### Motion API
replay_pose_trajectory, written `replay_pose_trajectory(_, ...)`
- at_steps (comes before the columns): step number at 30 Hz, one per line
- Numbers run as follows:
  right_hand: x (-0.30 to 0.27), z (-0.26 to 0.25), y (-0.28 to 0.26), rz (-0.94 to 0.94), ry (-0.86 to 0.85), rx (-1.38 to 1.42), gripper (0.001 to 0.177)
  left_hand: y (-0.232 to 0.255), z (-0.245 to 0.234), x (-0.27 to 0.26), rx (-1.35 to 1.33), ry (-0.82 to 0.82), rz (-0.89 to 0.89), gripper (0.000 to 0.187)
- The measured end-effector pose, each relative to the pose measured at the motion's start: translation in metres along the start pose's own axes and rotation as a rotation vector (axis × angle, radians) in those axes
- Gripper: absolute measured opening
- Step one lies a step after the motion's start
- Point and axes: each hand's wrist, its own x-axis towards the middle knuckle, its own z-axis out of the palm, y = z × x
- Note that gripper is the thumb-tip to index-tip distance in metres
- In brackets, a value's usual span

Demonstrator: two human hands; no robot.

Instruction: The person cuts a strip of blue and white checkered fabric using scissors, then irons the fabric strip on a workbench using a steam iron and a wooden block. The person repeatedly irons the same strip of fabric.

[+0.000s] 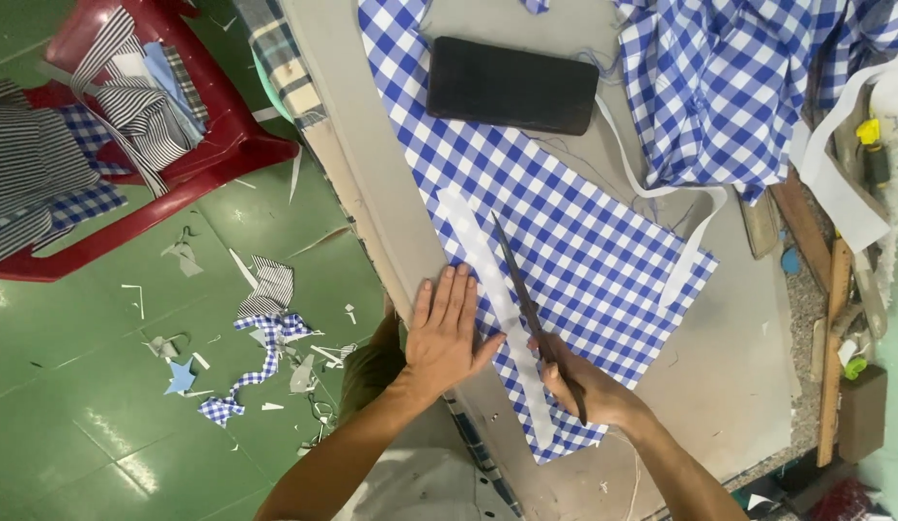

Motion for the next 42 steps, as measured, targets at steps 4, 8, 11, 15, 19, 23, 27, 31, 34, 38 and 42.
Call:
replay_pose_trajectory(4, 0.013, -0.004, -0.023, -0.038, 0.043, -0.014, 0.079, 0.000, -0.001, 0.000, 0.004, 0.015, 0.008, 0.085)
replay_pose_trajectory(8, 0.022, -0.009, -0.031, -0.032, 0.126, -0.040, 0.078, 0.001, -0.004, 0.003, -0.020, 0.035, -0.011, 0.085)
replay_pose_trajectory(11, 0.030, -0.017, -0.035, -0.019, 0.098, -0.034, 0.086, 0.002, -0.005, 0.004, -0.028, 0.056, -0.014, 0.085)
replay_pose_trajectory(15, 0.040, -0.023, -0.070, -0.043, 0.183, -0.169, 0.086, 0.001, -0.005, 0.005, 0.002, 0.072, 0.003, 0.085)
replay_pose_trajectory(19, 0.041, -0.021, -0.072, -0.040, 0.221, -0.137, 0.082, 0.004, -0.005, 0.003, -0.001, 0.081, 0.011, 0.085)
replay_pose_trajectory(23, 0.032, -0.008, -0.031, 0.035, 0.155, -0.147, 0.090, 0.002, -0.019, 0.004, -0.035, 0.015, 0.054, 0.084)
replay_pose_trajectory(27, -0.063, 0.014, -0.067, 0.227, 0.099, -0.116, 0.073, -0.030, -0.041, 0.027, -0.023, -0.232, 0.098, 0.082)
replay_pose_trajectory(31, -0.077, 0.093, -0.025, 0.058, 0.302, 0.235, 0.066, -0.092, -0.066, 0.151, 0.129, -0.180, 0.352, 0.071)
replay_pose_trajectory(34, -0.057, 0.157, -0.058, 0.238, 0.508, 0.500, 0.071, -0.118, -0.067, 0.244, 0.104, -0.163, 0.676, 0.067)
replay_pose_trajectory(38, -0.006, 0.240, -0.102, 0.099, 0.732, 0.988, 0.057, -0.125, -0.061, 0.312, 0.113, -0.298, 0.913, 0.045)
replay_pose_trajectory(42, 0.023, 0.282, -0.164, 0.024, 0.771, 1.135, 0.056, -0.122, -0.054, 0.349, 0.200, -0.250, 0.936, 0.047)
